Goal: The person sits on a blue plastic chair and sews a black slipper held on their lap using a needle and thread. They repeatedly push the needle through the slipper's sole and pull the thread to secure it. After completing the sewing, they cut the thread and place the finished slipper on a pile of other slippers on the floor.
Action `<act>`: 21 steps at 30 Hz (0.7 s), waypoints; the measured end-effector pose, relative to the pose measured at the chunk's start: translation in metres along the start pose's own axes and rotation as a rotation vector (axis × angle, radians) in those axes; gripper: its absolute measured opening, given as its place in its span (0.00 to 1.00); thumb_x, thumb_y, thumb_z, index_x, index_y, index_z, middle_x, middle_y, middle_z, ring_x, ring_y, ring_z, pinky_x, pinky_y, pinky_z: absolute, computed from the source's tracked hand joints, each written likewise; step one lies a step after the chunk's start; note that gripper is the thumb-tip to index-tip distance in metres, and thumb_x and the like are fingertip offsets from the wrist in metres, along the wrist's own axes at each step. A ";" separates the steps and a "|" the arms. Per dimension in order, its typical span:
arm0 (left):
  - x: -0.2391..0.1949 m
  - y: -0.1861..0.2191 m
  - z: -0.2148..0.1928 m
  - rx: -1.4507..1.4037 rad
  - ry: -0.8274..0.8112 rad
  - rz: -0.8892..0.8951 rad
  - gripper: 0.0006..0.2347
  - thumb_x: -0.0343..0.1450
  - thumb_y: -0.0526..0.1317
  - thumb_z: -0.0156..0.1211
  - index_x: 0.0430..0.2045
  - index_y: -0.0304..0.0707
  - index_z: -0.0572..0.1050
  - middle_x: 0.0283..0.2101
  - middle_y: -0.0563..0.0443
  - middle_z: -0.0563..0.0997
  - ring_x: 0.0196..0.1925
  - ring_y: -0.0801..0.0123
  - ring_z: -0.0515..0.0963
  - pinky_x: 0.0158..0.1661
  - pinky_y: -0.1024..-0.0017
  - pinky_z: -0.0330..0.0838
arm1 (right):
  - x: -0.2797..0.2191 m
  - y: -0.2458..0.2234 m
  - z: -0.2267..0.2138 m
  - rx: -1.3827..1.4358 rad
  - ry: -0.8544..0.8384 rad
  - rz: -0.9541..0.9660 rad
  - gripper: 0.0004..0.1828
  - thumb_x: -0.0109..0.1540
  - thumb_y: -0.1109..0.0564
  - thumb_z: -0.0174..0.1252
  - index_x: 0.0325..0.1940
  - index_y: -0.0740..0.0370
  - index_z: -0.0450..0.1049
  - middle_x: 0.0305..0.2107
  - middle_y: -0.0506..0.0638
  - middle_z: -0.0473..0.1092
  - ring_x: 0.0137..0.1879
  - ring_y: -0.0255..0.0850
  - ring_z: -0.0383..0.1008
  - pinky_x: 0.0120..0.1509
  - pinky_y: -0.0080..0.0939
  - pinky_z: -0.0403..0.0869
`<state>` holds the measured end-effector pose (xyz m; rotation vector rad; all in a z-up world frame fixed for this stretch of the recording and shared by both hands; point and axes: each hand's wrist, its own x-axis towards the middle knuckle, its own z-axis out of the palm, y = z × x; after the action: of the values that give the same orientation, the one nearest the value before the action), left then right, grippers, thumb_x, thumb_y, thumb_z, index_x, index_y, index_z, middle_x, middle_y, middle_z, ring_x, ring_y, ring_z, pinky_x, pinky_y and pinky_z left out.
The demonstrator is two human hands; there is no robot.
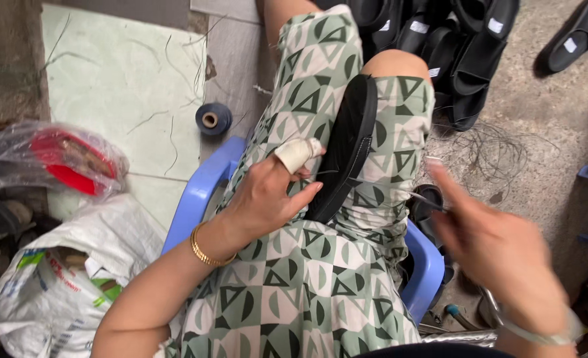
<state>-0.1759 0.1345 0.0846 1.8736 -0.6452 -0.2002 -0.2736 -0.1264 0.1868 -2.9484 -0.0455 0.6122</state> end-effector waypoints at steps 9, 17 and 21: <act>0.000 -0.029 -0.035 0.077 0.050 0.033 0.06 0.63 0.37 0.73 0.25 0.34 0.81 0.23 0.47 0.78 0.24 0.56 0.79 0.26 0.69 0.72 | -0.015 0.007 0.026 0.767 -0.063 0.170 0.12 0.62 0.51 0.50 0.29 0.53 0.76 0.19 0.48 0.77 0.24 0.46 0.78 0.34 0.43 0.76; -0.001 -0.040 -0.036 0.012 -0.030 0.039 0.07 0.67 0.37 0.67 0.21 0.34 0.78 0.33 0.44 0.75 0.33 0.56 0.77 0.35 0.66 0.71 | 0.035 -0.022 0.062 0.684 0.114 0.069 0.04 0.55 0.58 0.64 0.34 0.53 0.79 0.25 0.48 0.78 0.29 0.43 0.79 0.33 0.38 0.74; 0.022 -0.007 -0.025 -0.986 -0.042 -0.272 0.04 0.73 0.35 0.51 0.33 0.38 0.75 0.56 0.33 0.74 0.57 0.55 0.77 0.57 0.65 0.72 | 0.041 -0.026 0.051 0.938 0.127 -0.034 0.03 0.54 0.59 0.66 0.25 0.58 0.79 0.21 0.52 0.76 0.28 0.45 0.77 0.34 0.42 0.72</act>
<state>-0.1440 0.1450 0.0913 0.9872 -0.2237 -0.6120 -0.2564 -0.0922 0.1282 -2.0584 0.1596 0.3053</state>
